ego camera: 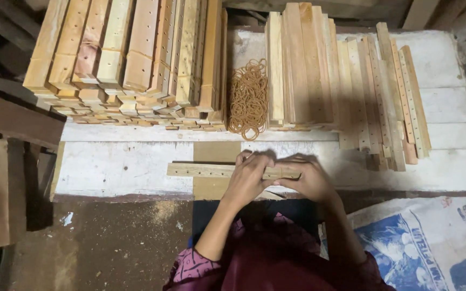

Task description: Bundling wooden slats using rubber bands

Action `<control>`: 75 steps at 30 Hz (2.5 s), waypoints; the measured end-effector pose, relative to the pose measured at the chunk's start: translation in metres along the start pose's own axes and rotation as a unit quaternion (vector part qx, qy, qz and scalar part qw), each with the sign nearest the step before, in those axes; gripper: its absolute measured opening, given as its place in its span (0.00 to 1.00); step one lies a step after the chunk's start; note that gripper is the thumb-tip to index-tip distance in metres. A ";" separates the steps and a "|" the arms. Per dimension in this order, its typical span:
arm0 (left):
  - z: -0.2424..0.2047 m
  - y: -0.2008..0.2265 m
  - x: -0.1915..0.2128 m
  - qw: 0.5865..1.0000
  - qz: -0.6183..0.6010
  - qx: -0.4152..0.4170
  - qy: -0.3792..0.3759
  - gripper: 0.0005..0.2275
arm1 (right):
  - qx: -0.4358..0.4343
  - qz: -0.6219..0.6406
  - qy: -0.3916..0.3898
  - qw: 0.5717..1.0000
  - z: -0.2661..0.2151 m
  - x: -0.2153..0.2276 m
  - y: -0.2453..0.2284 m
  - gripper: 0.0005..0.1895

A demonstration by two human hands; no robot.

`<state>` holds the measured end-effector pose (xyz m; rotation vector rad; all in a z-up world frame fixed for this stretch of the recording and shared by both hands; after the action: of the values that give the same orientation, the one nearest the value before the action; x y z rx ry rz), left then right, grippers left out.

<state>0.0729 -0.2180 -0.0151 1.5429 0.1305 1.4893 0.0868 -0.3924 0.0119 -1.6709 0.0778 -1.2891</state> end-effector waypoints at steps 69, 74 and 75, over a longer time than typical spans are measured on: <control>-0.050 -0.022 0.058 0.952 0.171 0.244 -0.068 0.18 | -0.210 0.262 0.220 0.916 -0.039 -0.036 0.029 0.22; -0.048 -0.068 0.039 0.965 0.133 0.220 -0.061 0.18 | -0.295 0.113 0.186 0.930 -0.027 -0.059 0.058 0.15; -0.048 -0.066 0.042 0.964 0.132 0.221 -0.058 0.18 | -0.293 0.111 0.185 0.931 -0.026 -0.060 0.061 0.15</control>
<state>0.0780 -0.1287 -0.0384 2.0687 0.2051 1.6471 0.0697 -0.4064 -0.0750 -1.8077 0.9326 -1.4741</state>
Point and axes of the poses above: each hand's wrist, its own z-axis towards the middle knuckle, its own x-axis out of the back of the hand, y = z × x, the point moved 5 cm from there along z, towards the middle knuckle, and after that the axes turned 14 degrees about -y, right-handed, at the moved point
